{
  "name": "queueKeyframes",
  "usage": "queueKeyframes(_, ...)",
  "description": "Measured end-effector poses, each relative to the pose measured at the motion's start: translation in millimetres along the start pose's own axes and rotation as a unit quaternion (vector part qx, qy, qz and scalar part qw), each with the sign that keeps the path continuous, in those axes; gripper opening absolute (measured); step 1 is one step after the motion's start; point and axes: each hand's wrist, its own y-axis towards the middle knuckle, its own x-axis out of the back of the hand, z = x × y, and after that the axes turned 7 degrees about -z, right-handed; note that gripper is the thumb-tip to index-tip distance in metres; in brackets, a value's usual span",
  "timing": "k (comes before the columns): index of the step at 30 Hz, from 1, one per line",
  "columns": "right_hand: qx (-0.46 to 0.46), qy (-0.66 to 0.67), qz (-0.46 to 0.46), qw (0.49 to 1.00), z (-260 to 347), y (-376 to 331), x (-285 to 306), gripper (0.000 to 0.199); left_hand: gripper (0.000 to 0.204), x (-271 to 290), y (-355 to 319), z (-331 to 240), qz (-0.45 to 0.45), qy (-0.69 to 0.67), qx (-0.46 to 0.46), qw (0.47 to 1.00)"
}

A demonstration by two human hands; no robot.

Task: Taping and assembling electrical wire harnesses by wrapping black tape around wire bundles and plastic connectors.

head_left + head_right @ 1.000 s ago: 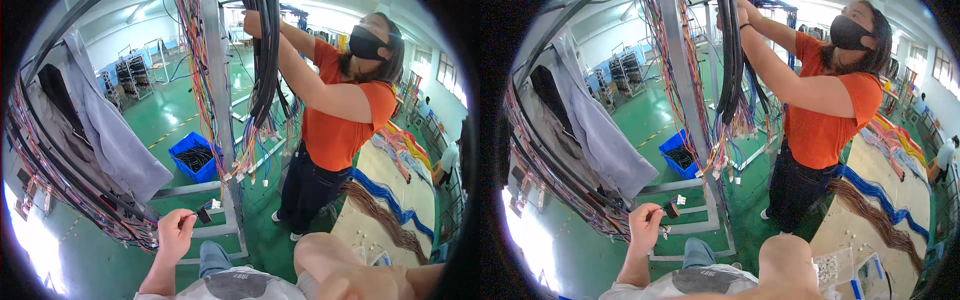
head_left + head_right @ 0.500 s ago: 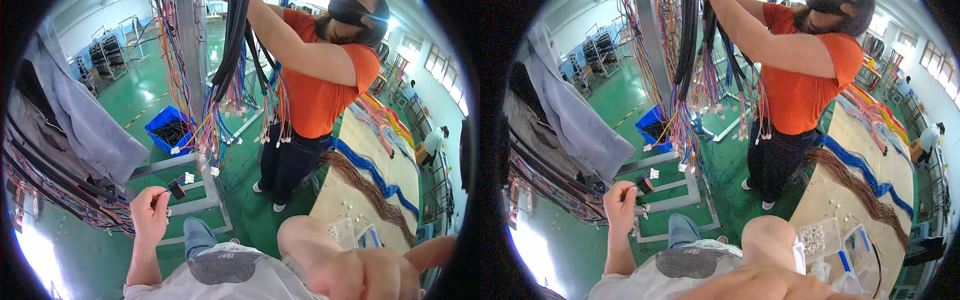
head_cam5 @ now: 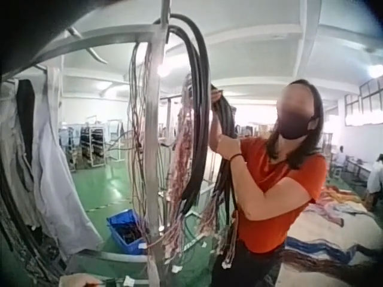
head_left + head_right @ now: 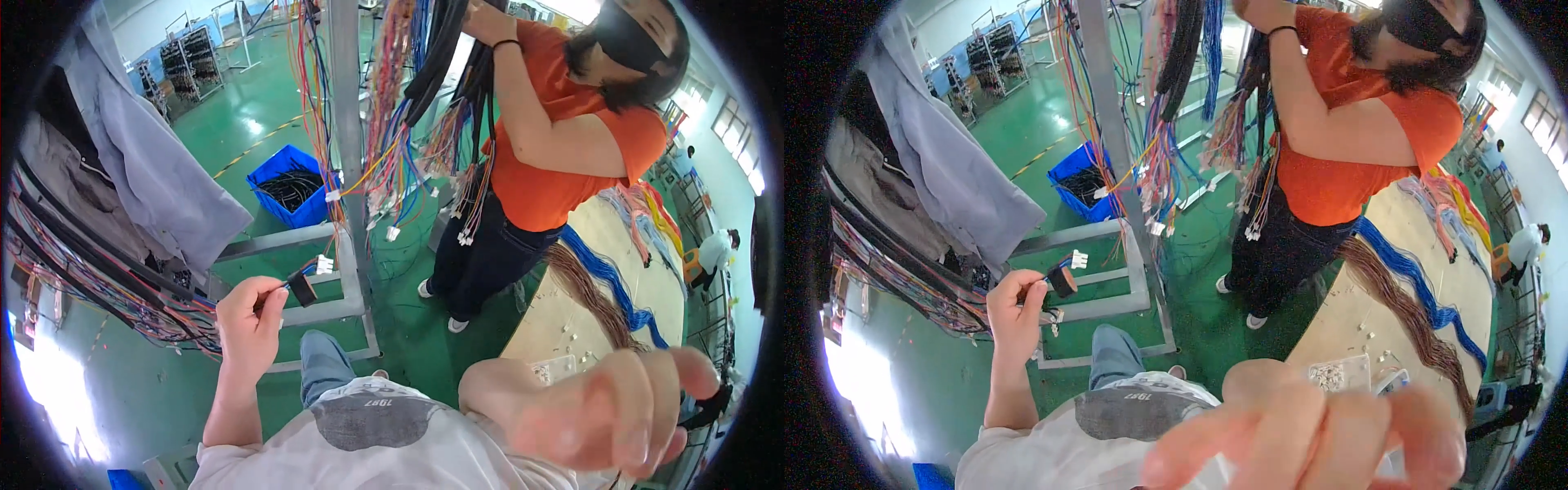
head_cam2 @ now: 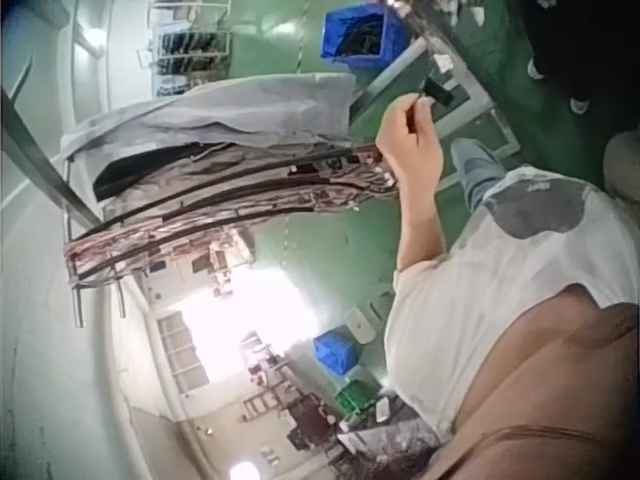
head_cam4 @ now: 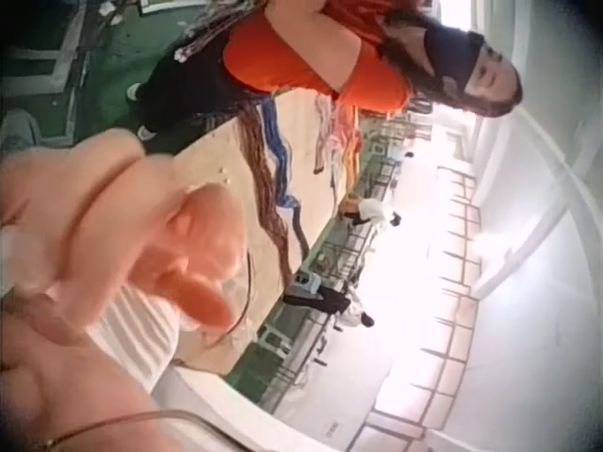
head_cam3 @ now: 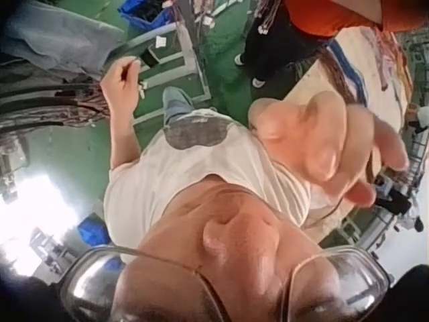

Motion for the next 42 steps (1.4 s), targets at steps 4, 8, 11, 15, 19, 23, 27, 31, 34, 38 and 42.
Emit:
queueKeyframes(4,-0.033,0.039,0.05,0.997,4,0,9,0.019,0.003,0,-2,0,-0.001,0.014,-0.028,1.0)
queueKeyframes(8,-0.111,0.072,0.194,0.972,21,8,21,0.025,0.003,1,2,-3,0.012,0.003,0.002,1.0)
queueKeyframes(11,-0.107,0.059,0.195,0.973,22,6,23,0.025,0.003,0,1,-3,0.018,-0.013,0.005,1.0)
queueKeyframes(15,-0.003,0.059,0.169,0.984,9,2,16,0.022,0.004,0,2,0,0.024,0.006,0.005,1.0)
queueKeyframes(19,0.114,0.041,0.174,0.977,7,0,13,0.02,0.005,2,2,2,0.022,0.009,-0.007,1.0)
queueKeyframes(23,0.134,0.028,0.181,0.974,7,0,15,0.022,0.005,1,3,5,0.025,0.011,-0.016,1.0)
queueKeyframes(27,0.146,0.045,0.2,0.968,6,1,10,0.02,0.003,-1,2,3,0.027,-0.005,0.012,1.0)
queueKeyframes(31,0.098,0.074,0.152,0.981,0,-7,10,0.018,0.004,2,1,0,0.027,0.002,0.031,0.999)
queueKeyframes(34,0.07,0.029,0.118,0.99,-2,-5,11,0.017,0.006,1,2,-9,0.015,0.001,0.066,0.998)
queueKeyframes(38,0.214,-0.223,-0.076,0.948,-25,-17,42,0.023,0.016,-7,8,-19,0.057,-0.057,-0.008,0.997)
queueKeyframes(42,-0.08,-0.55,0.016,0.831,-64,-12,93,0.031,0.016,-4,12,-40,0.109,-0.042,-0.009,0.993)
